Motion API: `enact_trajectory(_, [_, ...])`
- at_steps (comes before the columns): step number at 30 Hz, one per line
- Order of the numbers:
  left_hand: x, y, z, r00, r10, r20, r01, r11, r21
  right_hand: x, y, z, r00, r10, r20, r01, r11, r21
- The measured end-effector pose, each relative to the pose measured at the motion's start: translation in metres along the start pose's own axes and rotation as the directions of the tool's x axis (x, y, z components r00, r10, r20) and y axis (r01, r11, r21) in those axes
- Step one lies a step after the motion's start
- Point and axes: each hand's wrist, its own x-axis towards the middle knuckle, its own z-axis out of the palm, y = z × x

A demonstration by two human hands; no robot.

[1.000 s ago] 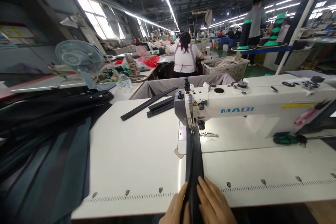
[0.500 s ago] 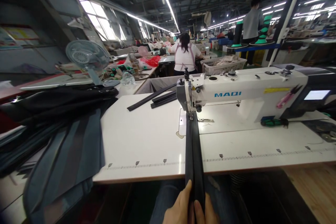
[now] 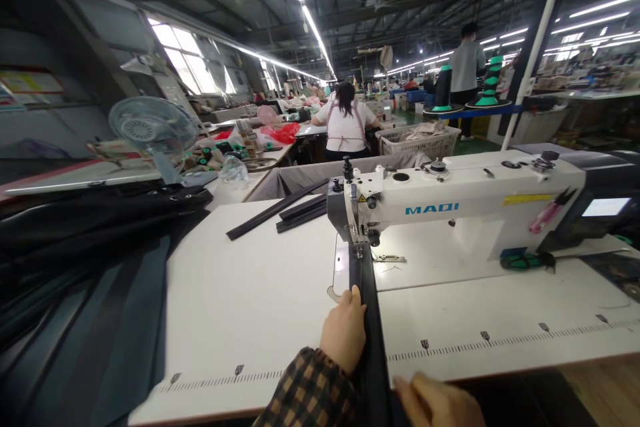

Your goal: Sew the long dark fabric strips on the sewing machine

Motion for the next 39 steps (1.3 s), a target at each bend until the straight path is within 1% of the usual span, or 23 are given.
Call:
enact_trajectory(1, [-0.001, -0.001, 0.001, 1.000, 0.002, 0.005, -0.002, 1.000, 0.002, 0.017, 0.007, -0.002, 0.998, 0.057, -0.002, -0.057, 0.998, -0.029])
enact_trajectory(2, [-0.001, -0.002, 0.001, 1.000, 0.004, 0.009, -0.004, 1.000, 0.004, 0.035, 0.014, -0.001, 0.999, 0.052, -0.008, -0.052, 0.997, -0.058])
enact_trajectory(3, [-0.001, -0.002, 0.002, 1.000, 0.008, 0.012, -0.008, 1.000, 0.005, 0.052, 0.018, 0.000, 1.000, -0.003, 0.002, 0.003, 0.995, -0.100])
enact_trajectory(5, [0.000, -0.004, 0.003, 1.000, 0.021, 0.011, -0.021, 1.000, -0.004, 0.079, 0.022, 0.007, 0.989, -0.127, 0.074, 0.137, 0.978, -0.156])
enact_trajectory(6, [0.001, -0.005, 0.004, 1.000, 0.030, 0.008, -0.030, 0.999, -0.013, 0.088, 0.023, 0.011, 0.978, -0.175, 0.116, 0.193, 0.967, -0.165])
enact_trajectory(8, [0.002, -0.007, 0.006, 0.999, 0.045, 0.001, -0.045, 0.998, -0.041, 0.098, 0.021, 0.017, 0.959, -0.224, 0.171, 0.250, 0.957, -0.148])
enact_trajectory(10, [0.003, -0.008, 0.009, 0.999, 0.048, 0.004, -0.048, 0.997, -0.069, 0.101, 0.019, 0.018, 0.949, -0.249, 0.194, 0.273, 0.956, -0.107])
enact_trajectory(15, [0.005, -0.010, 0.010, 0.998, 0.050, 0.035, -0.045, 0.991, -0.127, 0.108, 0.020, 0.009, 0.913, -0.315, 0.261, 0.329, 0.944, -0.010])
enact_trajectory(18, [0.007, -0.009, 0.006, 0.997, 0.049, 0.067, -0.042, 0.994, -0.101, 0.111, 0.021, 0.007, 0.903, -0.326, 0.280, 0.337, 0.941, 0.007])
enact_trajectory(21, [0.008, -0.007, 0.002, 0.993, 0.068, 0.097, -0.062, 0.996, -0.066, 0.108, 0.020, 0.008, 0.895, -0.337, 0.292, 0.350, 0.937, 0.009])
enact_trajectory(27, [0.012, -0.003, -0.002, 0.988, 0.075, 0.138, -0.070, 0.997, -0.041, 0.104, 0.019, 0.008, 0.897, -0.328, 0.297, 0.343, 0.939, 0.001])
enact_trajectory(31, [0.025, -0.002, -0.003, 0.991, 0.085, 0.106, -0.083, 0.996, -0.026, 0.111, 0.021, 0.011, 0.909, -0.317, 0.270, 0.325, 0.946, 0.018])
enact_trajectory(35, [0.041, -0.004, -0.008, 0.990, 0.120, 0.075, -0.120, 0.993, -0.013, 0.117, 0.023, 0.014, 0.924, -0.291, 0.248, 0.298, 0.955, 0.009])
enact_trajectory(39, [0.045, -0.007, -0.009, 0.990, 0.122, 0.076, -0.122, 0.993, -0.005, 0.119, 0.024, 0.018, 0.932, -0.291, 0.217, 0.296, 0.955, 0.010])
